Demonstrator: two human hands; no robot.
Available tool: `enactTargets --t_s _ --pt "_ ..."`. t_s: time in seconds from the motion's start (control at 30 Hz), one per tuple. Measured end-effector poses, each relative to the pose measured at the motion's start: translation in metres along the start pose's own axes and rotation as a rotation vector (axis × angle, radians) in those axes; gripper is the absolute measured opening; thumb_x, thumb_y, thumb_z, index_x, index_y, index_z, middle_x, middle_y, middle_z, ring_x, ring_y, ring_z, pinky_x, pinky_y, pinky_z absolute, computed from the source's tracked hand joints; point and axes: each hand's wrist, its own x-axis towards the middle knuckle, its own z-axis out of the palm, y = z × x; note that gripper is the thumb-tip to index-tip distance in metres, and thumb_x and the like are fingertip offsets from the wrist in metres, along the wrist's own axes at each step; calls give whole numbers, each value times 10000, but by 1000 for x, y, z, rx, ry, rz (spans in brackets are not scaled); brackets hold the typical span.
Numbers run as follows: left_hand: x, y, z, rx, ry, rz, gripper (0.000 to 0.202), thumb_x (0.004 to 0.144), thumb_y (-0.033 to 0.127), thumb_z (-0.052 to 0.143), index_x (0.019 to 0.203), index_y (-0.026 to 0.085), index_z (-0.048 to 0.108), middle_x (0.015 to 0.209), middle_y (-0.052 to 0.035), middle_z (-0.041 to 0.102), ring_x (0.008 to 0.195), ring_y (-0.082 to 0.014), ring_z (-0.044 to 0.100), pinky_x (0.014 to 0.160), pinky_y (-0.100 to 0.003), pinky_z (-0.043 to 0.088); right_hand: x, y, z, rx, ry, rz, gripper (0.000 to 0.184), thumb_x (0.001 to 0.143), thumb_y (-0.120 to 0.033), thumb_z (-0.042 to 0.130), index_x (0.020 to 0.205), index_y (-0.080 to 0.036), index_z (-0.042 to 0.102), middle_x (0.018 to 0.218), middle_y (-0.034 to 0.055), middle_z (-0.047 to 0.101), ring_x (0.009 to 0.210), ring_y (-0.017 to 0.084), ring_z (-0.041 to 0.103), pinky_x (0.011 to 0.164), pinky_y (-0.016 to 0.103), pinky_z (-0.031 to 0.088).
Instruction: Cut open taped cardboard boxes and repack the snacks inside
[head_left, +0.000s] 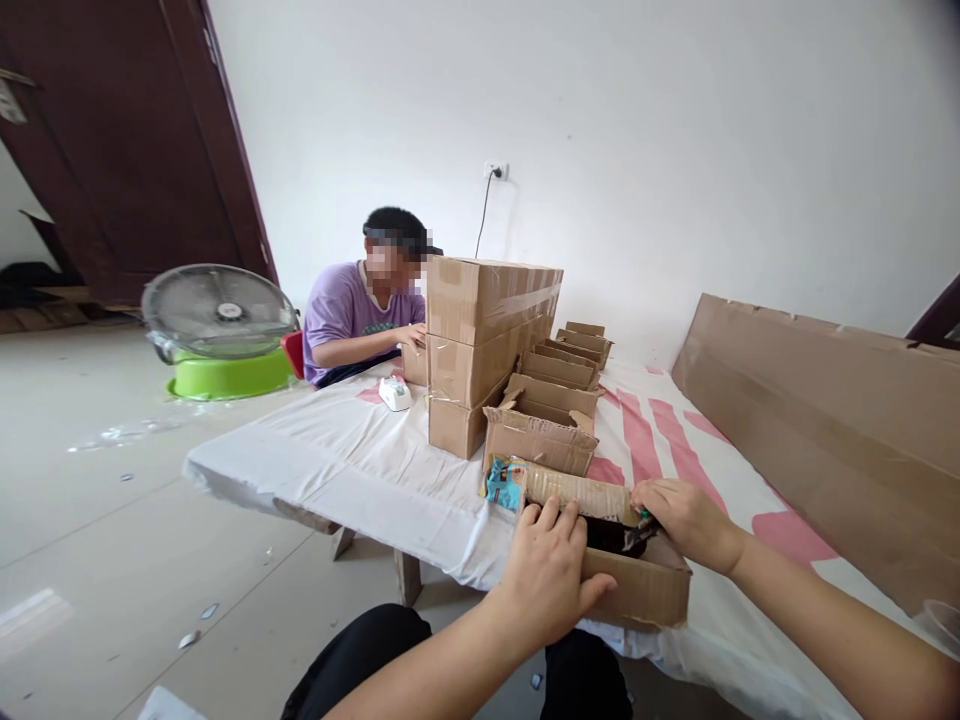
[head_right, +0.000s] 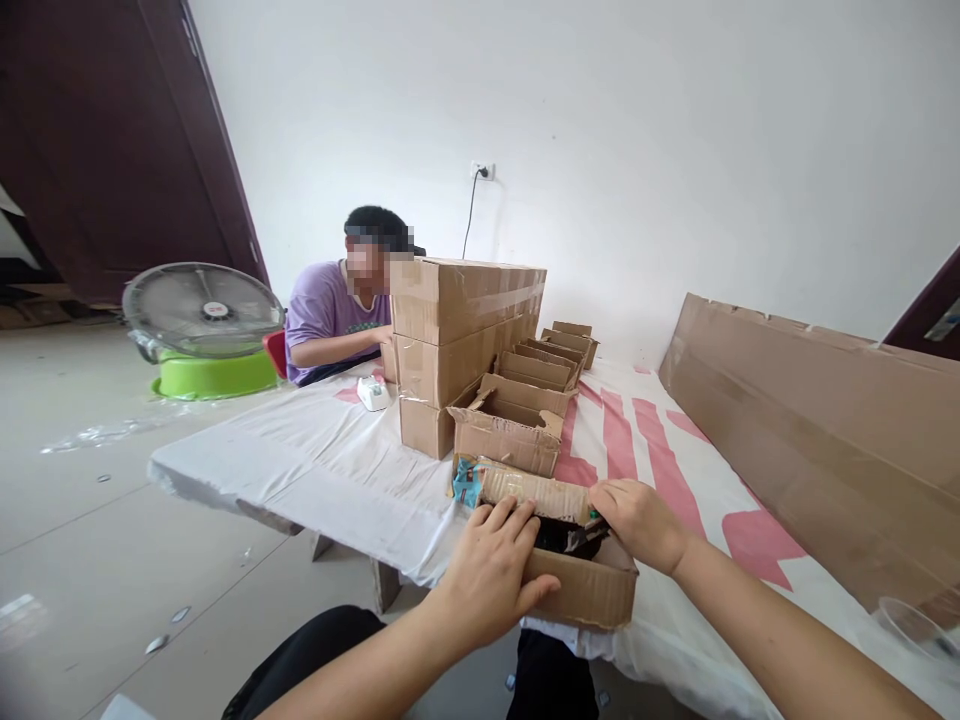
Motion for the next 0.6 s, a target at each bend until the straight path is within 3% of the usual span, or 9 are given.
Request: enactTargets --t_s 0.1,0.23,0.37,0.6 --pt "0 0 -1 -5 -3 0 630 855 639 493 1240 149 589 1371 -126 559 1258 -333 479 1009 -506 383 4 0 0 -51 -22 -27 161 827 -81 403 819 -211 498 746 56 646 669 191 599 620 309 480" --pt "-1 0 -1 0 9 7 630 858 640 488 1241 150 585 1376 -128 553 1265 -332 474 1009 -500 382 5 3 3 -35 -35 18 238 711 -21 436 841 -218 467 768 39 633 698 187 595 623 290 463" --pt "0 -1 1 15 23 14 634 853 644 493 1240 150 583 1373 -122 558 1271 -328 468 1000 -491 385 6 6 7 -45 -56 88 247 692 -32 485 847 -223 452 780 38 636 708 197 607 630 292 455" --pt "1 0 2 36 64 28 582 856 598 532 1220 149 600 1371 -117 563 1264 -330 473 992 -488 373 17 6 6 25 -59 460 173 752 -173 548 899 -221 471 763 30 653 684 202 618 618 285 416"
